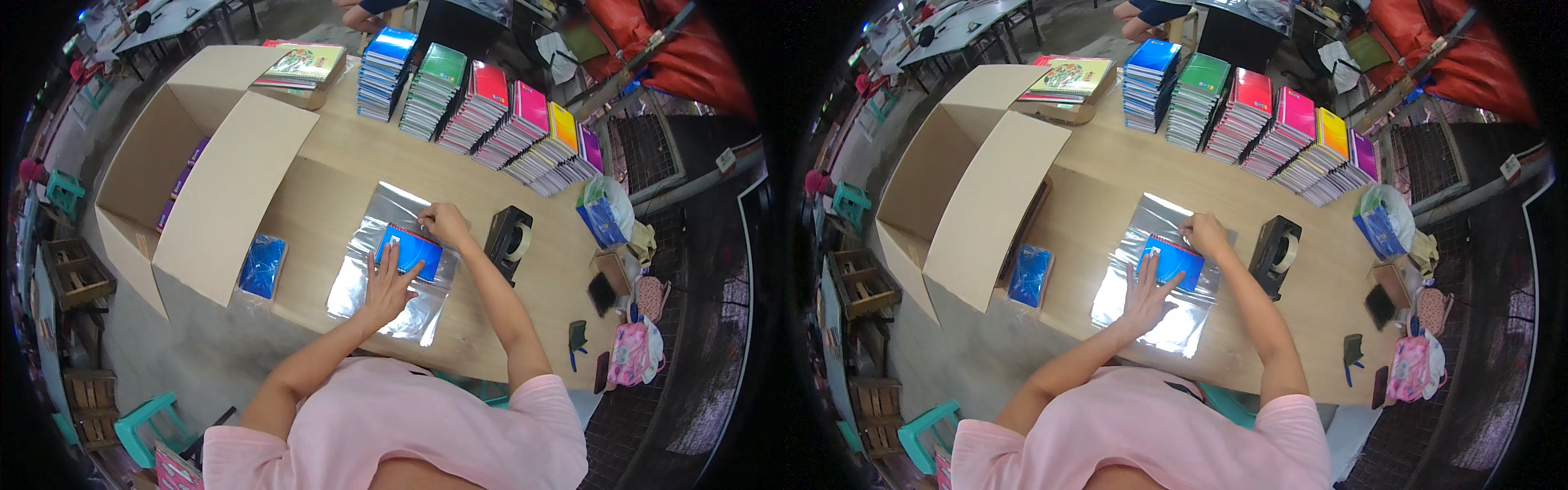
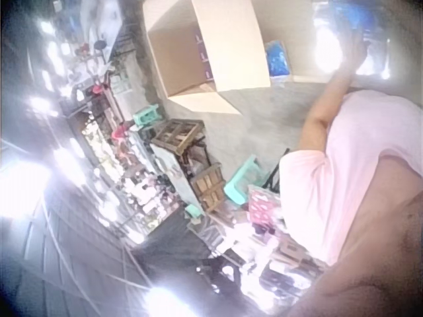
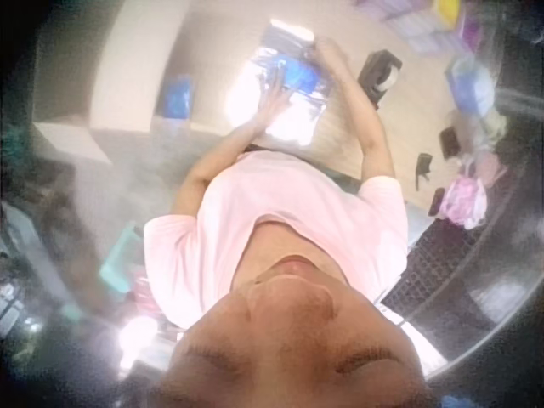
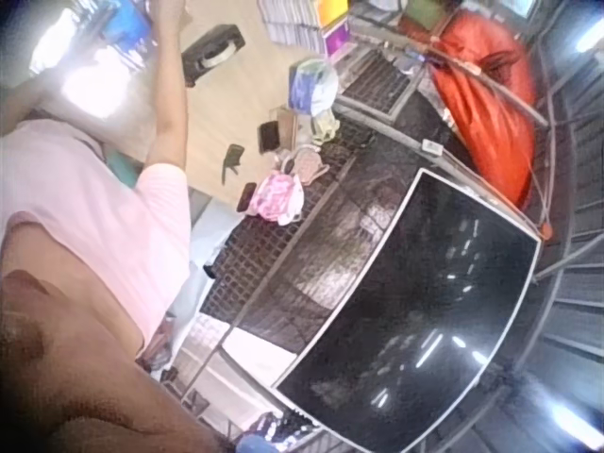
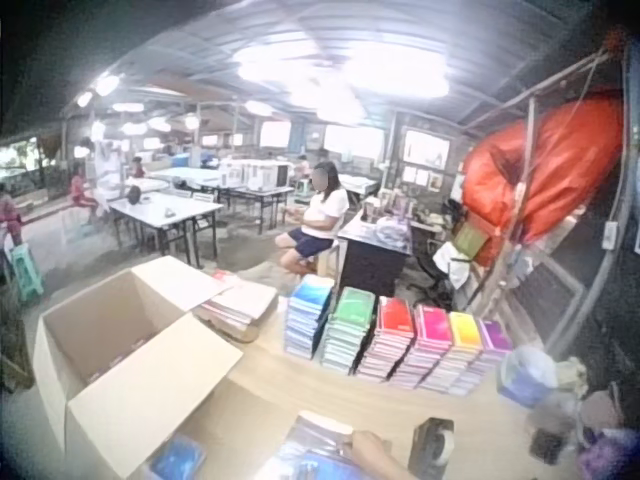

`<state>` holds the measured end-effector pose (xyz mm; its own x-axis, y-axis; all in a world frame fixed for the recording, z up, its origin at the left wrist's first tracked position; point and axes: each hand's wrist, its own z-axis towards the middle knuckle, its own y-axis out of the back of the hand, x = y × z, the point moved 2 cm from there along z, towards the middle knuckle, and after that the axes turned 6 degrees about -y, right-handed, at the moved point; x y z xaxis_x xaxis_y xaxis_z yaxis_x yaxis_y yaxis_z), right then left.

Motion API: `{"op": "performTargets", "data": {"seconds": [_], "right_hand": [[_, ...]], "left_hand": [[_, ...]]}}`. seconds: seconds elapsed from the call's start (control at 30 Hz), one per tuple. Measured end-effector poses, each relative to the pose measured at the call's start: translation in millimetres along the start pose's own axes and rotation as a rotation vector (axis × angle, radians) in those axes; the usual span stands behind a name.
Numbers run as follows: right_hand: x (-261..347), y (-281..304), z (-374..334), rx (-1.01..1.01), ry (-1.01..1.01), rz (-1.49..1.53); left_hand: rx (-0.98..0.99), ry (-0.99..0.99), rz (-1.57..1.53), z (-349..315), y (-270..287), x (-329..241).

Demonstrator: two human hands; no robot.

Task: The person picks up stacks of notebooks from a table, wraps them in silver plastic sheets, secures the wrapping with tape from a dispenser, and places the wrapped stacks into a cardboard box.

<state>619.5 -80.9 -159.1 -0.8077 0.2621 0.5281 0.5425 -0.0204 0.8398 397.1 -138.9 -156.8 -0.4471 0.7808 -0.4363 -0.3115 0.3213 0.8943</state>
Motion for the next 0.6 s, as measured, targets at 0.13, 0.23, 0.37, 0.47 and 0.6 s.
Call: {"op": "performTargets", "data": {"seconds": [0.13,0.23,0.37,0.47,0.6], "right_hand": [[29,-4,-41,-0.182,0.152,-0.105],[42,-18,-62,-0.257,0.160,-0.112],[50,-30,-75,-0.344,0.138,-0.095],[53,-35,-77,-0.383,0.099,-0.086],[56,-40,-77,-0.401,0.095,-0.086]], "left_hand": [[-0.014,-0.025,-0.038,-2,-5,2],[-0.062,-0.050,-0.038,-2,-18,6],[-0.199,-0.069,0.027,0,-37,9],[-0.191,-0.056,-0.025,4,-36,8],[-0.226,-0.063,-0.019,7,-36,9]]}}
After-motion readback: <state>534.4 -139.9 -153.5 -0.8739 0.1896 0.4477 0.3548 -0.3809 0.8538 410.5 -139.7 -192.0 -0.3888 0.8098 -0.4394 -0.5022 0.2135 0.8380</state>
